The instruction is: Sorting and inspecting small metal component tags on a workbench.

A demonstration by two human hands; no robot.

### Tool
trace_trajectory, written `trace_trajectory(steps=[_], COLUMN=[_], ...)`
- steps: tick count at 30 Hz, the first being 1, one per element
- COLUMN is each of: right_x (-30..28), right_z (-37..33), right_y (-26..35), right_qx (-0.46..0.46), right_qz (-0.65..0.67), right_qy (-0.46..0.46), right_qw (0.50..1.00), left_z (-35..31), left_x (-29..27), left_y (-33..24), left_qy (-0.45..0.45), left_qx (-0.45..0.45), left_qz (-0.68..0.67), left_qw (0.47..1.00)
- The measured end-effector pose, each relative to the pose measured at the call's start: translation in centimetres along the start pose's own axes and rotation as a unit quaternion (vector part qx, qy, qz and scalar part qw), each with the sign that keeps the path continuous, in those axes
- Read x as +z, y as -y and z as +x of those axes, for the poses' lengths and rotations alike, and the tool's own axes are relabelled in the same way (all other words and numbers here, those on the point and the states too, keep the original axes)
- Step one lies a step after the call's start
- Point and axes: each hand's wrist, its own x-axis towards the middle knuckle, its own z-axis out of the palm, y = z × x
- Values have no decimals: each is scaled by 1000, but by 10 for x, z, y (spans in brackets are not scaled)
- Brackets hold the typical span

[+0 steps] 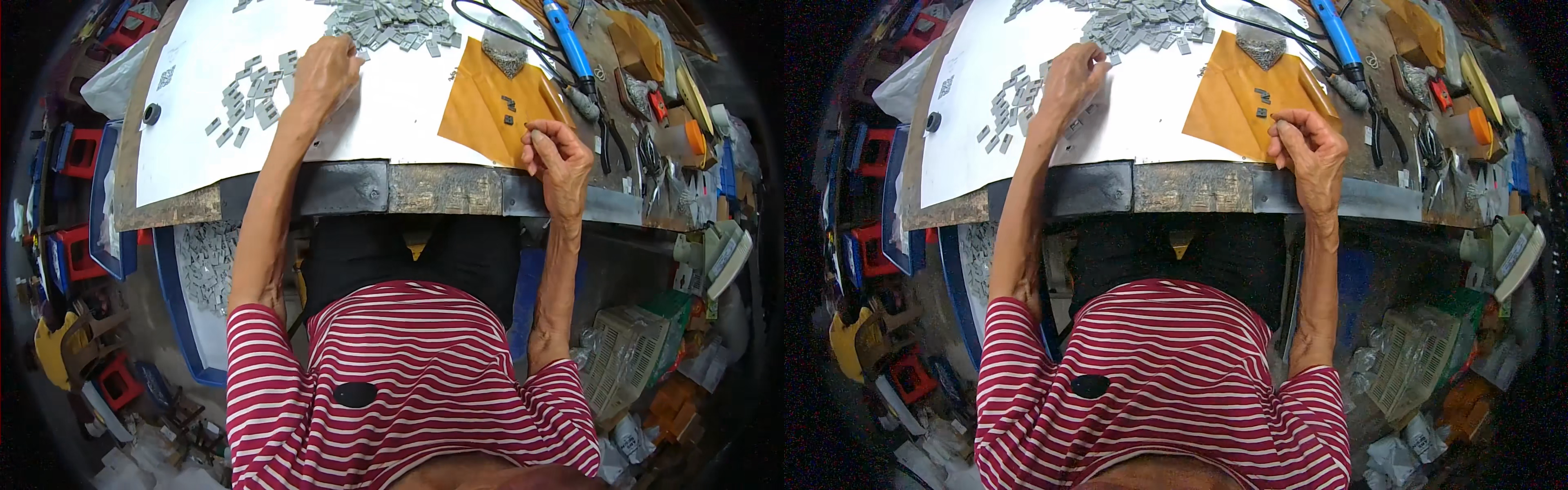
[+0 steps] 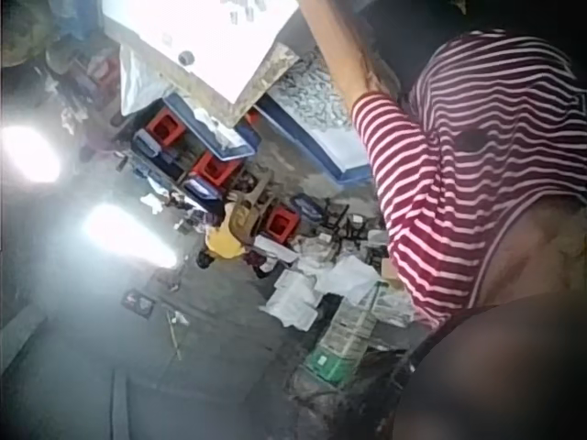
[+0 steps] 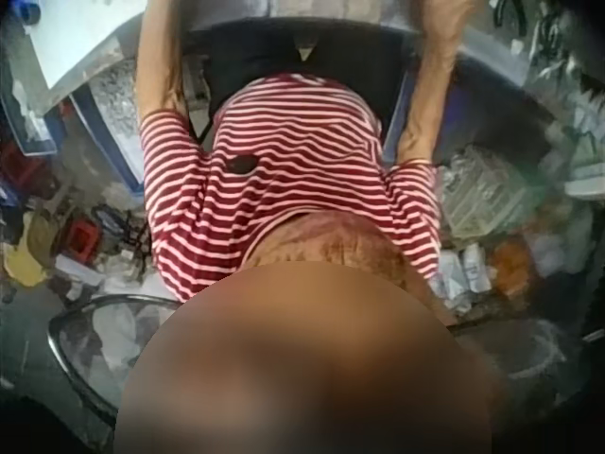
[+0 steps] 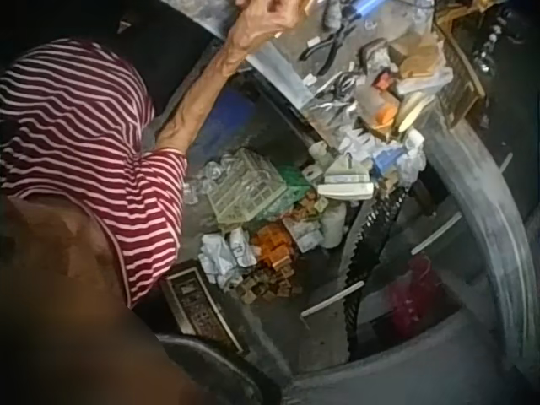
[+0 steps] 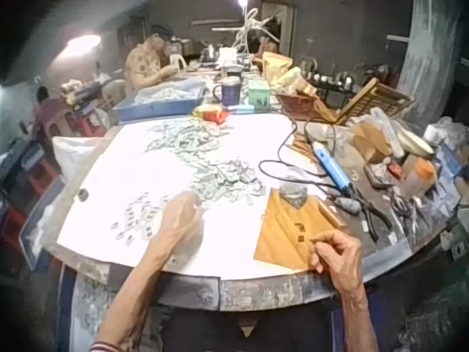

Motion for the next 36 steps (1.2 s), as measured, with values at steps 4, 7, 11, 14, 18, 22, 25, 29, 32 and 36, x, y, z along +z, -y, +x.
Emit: trace_trajectory(steps=[4,7,11,14,18,22,25,29,32,36], right_x=[-6,-9,-23,-42,-59,-61,-51,-39,-32,-31], right_z=[-9,-12,-13,-9,-2,9,18,28,32,33], right_y=[-1,-2,1,-5,-14,-26,-31,-34,-32,-31], right_qx=[-3,-7,-20,-44,-52,-75,-117,-137,-126,-119], right_qz=[-23,-32,-30,-48,-150,-250,-328,-386,-434,-441], right_qy=[-7,-10,-46,-84,-111,-68,-48,-26,-28,-15], right_qw=[1000,999,998,994,981,963,936,912,891,889], left_z=[13,16,18,18,16,13,12,8,7,8], left_x=[12,24,28,21,21,14,9,6,7,12], left_y=[-24,-17,-7,-8,-16,-22,-30,-37,-33,-30], left_qy=[14,-27,-31,21,39,52,75,74,68,57], left_qx=[-46,-66,-62,-82,-103,-120,-122,-130,-106,-97], left_qz=[63,99,75,72,36,-24,-56,-92,-110,-107], left_qw=[997,992,995,994,993,991,988,984,986,988])
